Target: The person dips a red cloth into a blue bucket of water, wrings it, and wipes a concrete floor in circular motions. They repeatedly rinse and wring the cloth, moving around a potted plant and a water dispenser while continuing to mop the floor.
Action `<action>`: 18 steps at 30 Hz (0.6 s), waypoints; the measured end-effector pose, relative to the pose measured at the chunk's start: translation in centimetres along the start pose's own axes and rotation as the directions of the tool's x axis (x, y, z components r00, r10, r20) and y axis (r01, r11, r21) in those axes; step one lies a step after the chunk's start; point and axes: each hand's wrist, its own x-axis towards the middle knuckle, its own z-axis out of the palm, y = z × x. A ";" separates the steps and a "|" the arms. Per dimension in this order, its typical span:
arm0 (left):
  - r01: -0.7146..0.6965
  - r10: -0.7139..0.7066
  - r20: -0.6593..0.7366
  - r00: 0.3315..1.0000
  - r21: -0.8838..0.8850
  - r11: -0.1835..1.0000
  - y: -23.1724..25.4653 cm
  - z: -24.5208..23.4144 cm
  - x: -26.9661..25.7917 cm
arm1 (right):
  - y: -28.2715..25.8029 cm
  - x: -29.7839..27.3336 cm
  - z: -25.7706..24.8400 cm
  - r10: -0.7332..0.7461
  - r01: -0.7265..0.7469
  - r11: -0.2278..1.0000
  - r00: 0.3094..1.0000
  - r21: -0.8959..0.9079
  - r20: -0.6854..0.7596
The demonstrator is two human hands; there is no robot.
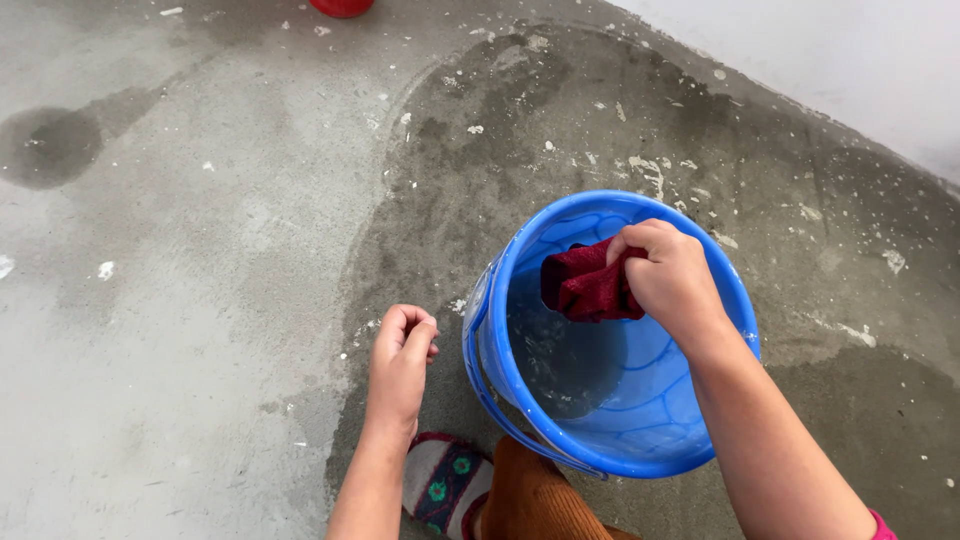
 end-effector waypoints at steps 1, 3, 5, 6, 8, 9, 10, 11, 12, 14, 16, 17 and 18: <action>0.004 -0.004 0.000 1.000 -0.001 1.000 0.0 0.0 0.0 | 0.0 0.0 0.0 0.007 -0.007 1.000 1.000 0.001 0.007; 0.009 -0.009 -0.002 1.000 0.005 1.000 0.1 0.1 -0.1 | 0.2 0.1 0.1 -0.011 0.012 1.000 1.000 -0.010 0.008; 0.014 -0.014 -0.004 1.000 0.011 1.000 0.2 0.2 -0.2 | 0.4 0.0 0.2 -0.029 0.029 0.999 1.000 -0.020 0.010; 0.020 -0.019 -0.005 1.000 0.015 1.000 0.3 0.2 -0.2 | 0.4 0.0 0.3 -0.035 0.036 0.999 0.999 -0.037 0.015; 0.025 -0.025 -0.007 1.000 0.020 0.999 0.3 0.3 -0.3 | 0.3 -0.1 0.4 -0.040 0.041 0.998 0.999 -0.052 0.021; 0.025 -0.025 -0.008 1.000 0.026 0.999 0.3 0.4 -0.3 | 0.2 -0.1 0.3 -0.031 0.033 0.998 0.999 -0.055 0.024; 0.025 -0.025 -0.010 1.000 0.031 0.999 0.3 0.4 -0.4 | 0.1 -0.2 0.3 -0.022 0.024 0.998 0.999 -0.058 0.028; 0.026 -0.026 -0.010 1.000 0.032 0.999 0.3 0.5 -0.4 | 0.1 -0.2 0.3 -0.021 0.023 0.998 0.999 -0.058 0.028; 0.019 -0.019 -0.005 1.000 0.028 0.999 0.2 0.5 -0.3 | 0.1 -0.2 0.3 -0.030 0.031 0.997 0.999 -0.073 0.024; 0.014 -0.014 0.000 1.000 0.025 1.000 0.2 0.5 -0.4 | 0.1 -0.2 0.2 -0.037 0.039 0.995 0.999 -0.087 0.020; 0.016 -0.016 -0.003 1.000 0.032 0.999 0.3 0.6 -0.5 | 0.1 -0.2 0.2 -0.032 0.034 0.997 0.999 -0.071 0.025; 0.017 -0.017 -0.004 1.000 0.033 0.999 0.3 0.6 -0.5 | 0.3 -0.2 0.3 -0.031 0.033 0.997 0.999 -0.069 0.025; 0.023 -0.023 -0.003 1.000 0.030 0.999 0.4 0.5 -0.6 | 0.6 -0.2 0.4 -0.055 0.056 0.996 0.998 -0.070 0.014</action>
